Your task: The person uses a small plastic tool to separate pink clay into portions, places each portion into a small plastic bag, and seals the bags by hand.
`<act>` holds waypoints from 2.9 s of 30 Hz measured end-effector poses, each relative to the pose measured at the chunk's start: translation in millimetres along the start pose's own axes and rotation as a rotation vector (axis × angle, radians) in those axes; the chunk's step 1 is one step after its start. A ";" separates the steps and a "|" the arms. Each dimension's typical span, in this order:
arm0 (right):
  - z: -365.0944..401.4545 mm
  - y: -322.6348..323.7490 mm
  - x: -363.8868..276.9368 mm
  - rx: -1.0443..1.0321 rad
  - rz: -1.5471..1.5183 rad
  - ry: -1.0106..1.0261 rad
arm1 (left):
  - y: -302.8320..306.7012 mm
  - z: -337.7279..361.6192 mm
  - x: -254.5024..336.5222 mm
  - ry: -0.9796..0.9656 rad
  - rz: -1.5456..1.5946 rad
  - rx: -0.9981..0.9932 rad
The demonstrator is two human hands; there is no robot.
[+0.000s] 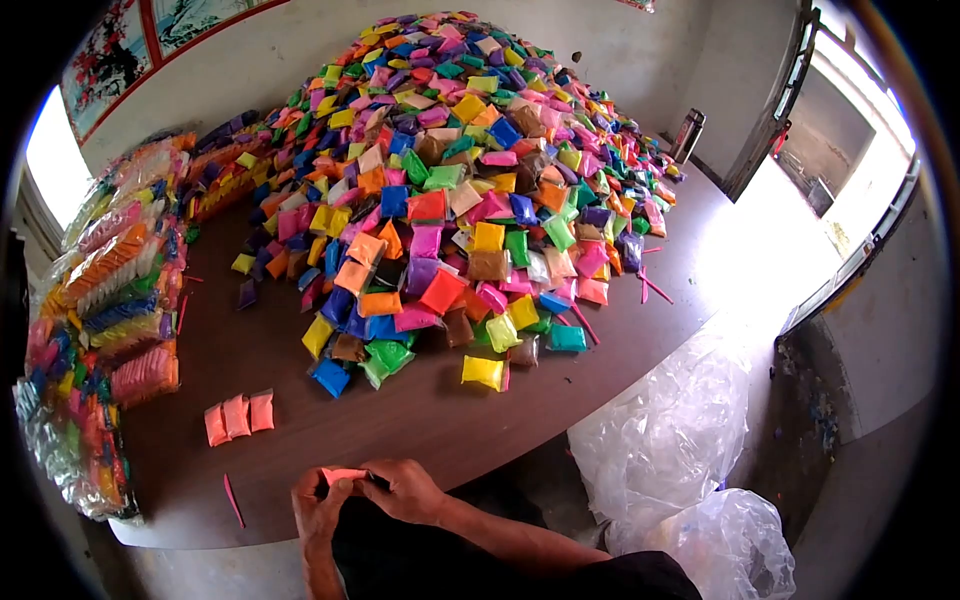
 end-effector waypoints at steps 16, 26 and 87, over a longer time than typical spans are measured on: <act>-2.6 1.0 -9.8 -0.030 0.102 -0.006 | 14.1 1.0 -11.6 -0.039 -0.099 0.117; -1.3 6.9 -8.4 0.015 -0.006 0.019 | -5.7 0.3 12.0 0.040 0.033 0.049; -7.3 4.3 -14.7 -0.030 -0.078 -0.006 | 7.9 3.0 -22.9 0.157 -0.011 -0.018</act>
Point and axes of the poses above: each hand's wrist, its own z-axis away from the middle knuckle, its own y-axis out of the back of the hand, x = y × z, the point moved 9 cm from there along -z, towards the middle knuckle, and after that the axes turned 4 degrees about z, right-handed, at the moved point
